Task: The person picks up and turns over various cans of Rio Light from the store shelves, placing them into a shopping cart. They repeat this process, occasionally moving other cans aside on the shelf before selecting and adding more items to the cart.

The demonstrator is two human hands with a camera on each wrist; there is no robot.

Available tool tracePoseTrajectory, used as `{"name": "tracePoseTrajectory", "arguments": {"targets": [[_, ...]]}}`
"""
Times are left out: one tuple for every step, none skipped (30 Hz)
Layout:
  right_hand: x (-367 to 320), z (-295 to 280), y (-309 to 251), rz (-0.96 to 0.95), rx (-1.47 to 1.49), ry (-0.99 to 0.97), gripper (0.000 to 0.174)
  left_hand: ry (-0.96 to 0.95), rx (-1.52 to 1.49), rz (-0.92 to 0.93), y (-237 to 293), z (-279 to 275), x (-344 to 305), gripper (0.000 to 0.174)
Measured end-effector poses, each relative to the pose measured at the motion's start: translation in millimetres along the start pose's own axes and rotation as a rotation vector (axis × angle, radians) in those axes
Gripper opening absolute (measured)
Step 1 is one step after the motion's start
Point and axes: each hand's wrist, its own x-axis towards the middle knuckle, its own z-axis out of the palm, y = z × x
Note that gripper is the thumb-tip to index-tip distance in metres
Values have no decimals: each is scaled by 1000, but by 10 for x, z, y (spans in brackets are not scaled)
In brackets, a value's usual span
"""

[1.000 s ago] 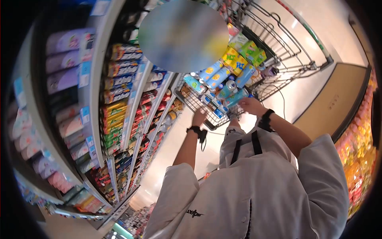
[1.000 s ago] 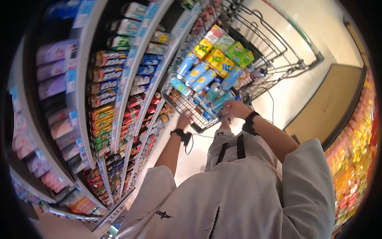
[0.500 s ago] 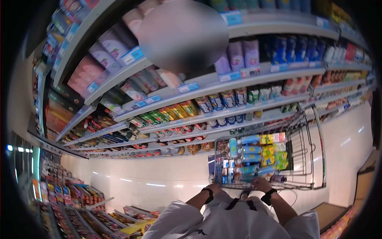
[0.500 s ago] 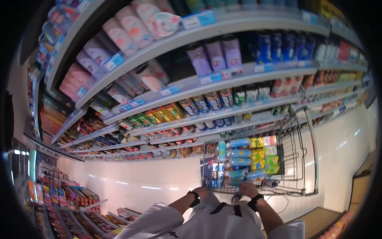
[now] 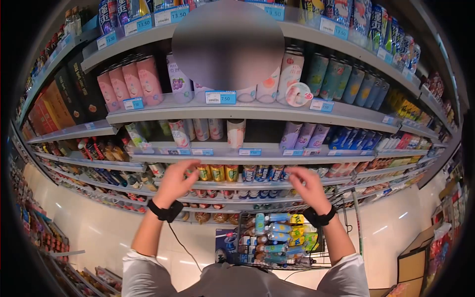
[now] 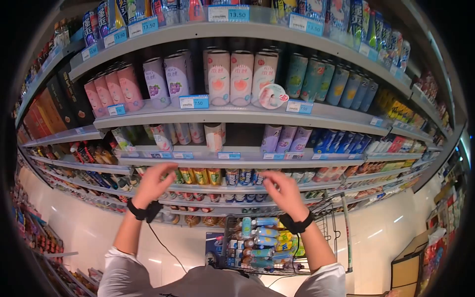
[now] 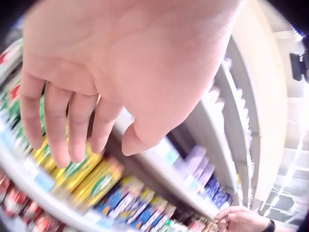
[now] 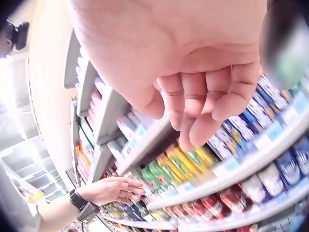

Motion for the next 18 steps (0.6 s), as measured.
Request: {"name": "tracePoseTrajectory", "arguments": {"targets": [[210, -131, -201, -56, -64, 115, 20, 75, 56, 157, 83, -128, 206, 29], [440, -210, -394, -177, -171, 250, 22, 103, 105, 304, 293, -278, 413, 27], [631, -305, -539, -204, -232, 281, 28, 120, 90, 434, 471, -369, 621, 26], [839, -352, -659, -301, -333, 374, 34, 197, 159, 569, 612, -407, 828, 26], [1039, -369, -762, -391, -434, 457, 39, 270, 224, 694, 741, -415, 1022, 26], [1240, -387, -856, -424, -436, 491, 45, 300, 228, 782, 876, -411, 1230, 27], [1444, -409, -920, -458, -439, 529, 50, 357, 226, 868, 1044, -387, 1427, 28], [1647, -434, -909, -459, -519, 575, 59, 440, 282, 985, 1163, -352, 1656, 27], [1870, -465, -790, -484, -590, 632, 70, 509, 396, 1056, 1271, -336, 1867, 30], [2042, -484, -712, -360, -544, 610, 76, 521, 474, 1034, 1340, -293, 2070, 32], [2174, -494, -630, -231, -495, 585, 83, 528, 551, 1008, 1383, -230, 2248, 35], [2286, -508, -538, -169, -484, 561, 89, 432, 589, 846, 1409, -183, 2406, 43], [2318, -506, -578, 7, -366, 472, 85, 297, 546, 756, 1435, -162, 2580, 48], [2312, -494, -629, 182, -248, 384, 83, 163, 499, 667, 1445, -136, 2699, 54], [2294, -489, -596, 197, -269, 385, 83, 159, 474, 672, 1450, -120, 2731, 54], [2305, -493, -565, 211, -263, 386, 78, 105, 447, 656, 1471, -131, 2782, 50], [2344, -521, -579, 215, -256, 391, 75, 59, 425, 644, 1518, -191, 2807, 47], [2364, -561, -595, 207, -275, 399, 75, -12, 466, 587, 1583, -244, 2814, 50]]}}
